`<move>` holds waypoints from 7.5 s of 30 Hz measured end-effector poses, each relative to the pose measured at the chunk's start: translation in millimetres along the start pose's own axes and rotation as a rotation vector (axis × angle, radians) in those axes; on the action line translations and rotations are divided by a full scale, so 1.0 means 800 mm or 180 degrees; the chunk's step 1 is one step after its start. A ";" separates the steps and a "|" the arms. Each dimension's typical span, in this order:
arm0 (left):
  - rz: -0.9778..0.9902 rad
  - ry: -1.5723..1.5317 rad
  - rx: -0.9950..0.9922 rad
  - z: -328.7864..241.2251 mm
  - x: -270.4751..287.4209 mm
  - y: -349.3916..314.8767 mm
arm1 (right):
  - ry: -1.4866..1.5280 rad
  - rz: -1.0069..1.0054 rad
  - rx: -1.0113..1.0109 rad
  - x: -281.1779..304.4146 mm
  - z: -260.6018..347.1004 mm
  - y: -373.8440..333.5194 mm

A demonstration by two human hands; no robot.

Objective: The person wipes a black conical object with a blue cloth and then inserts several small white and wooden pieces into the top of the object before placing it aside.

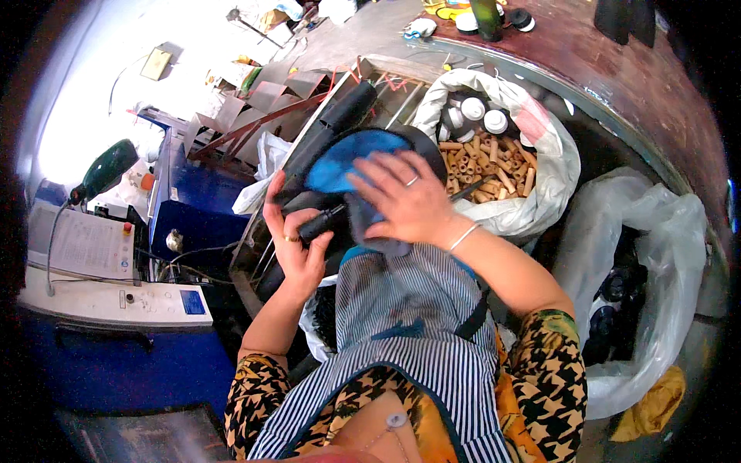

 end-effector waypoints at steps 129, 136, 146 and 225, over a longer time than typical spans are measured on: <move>0.1854 -0.0862 0.2005 -0.006 -0.144 -0.112 | -0.1324 0.3365 -0.5169 0.131 -0.023 -0.783; 0.1857 -0.0968 0.1934 0.003 -0.149 -0.115 | -0.0740 0.4628 -0.3296 0.197 0.043 -0.714; 0.2065 -0.1140 0.1680 0.005 -0.159 -0.109 | -0.1074 0.1645 -0.7484 0.151 0.054 -0.802; -0.0113 -0.2126 0.2560 0.039 -0.014 -0.095 | 0.2287 -0.1702 -0.2612 0.067 0.051 -0.119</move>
Point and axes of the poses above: each hand's wrist, its own y-axis towards the middle knuckle, its own x-axis out of the back of the hand, z = x × y, the point moved 3 cm from there along y, towards the middle knuckle, and after that the axes turned 14 degrees about x, right-handed, at the moved point
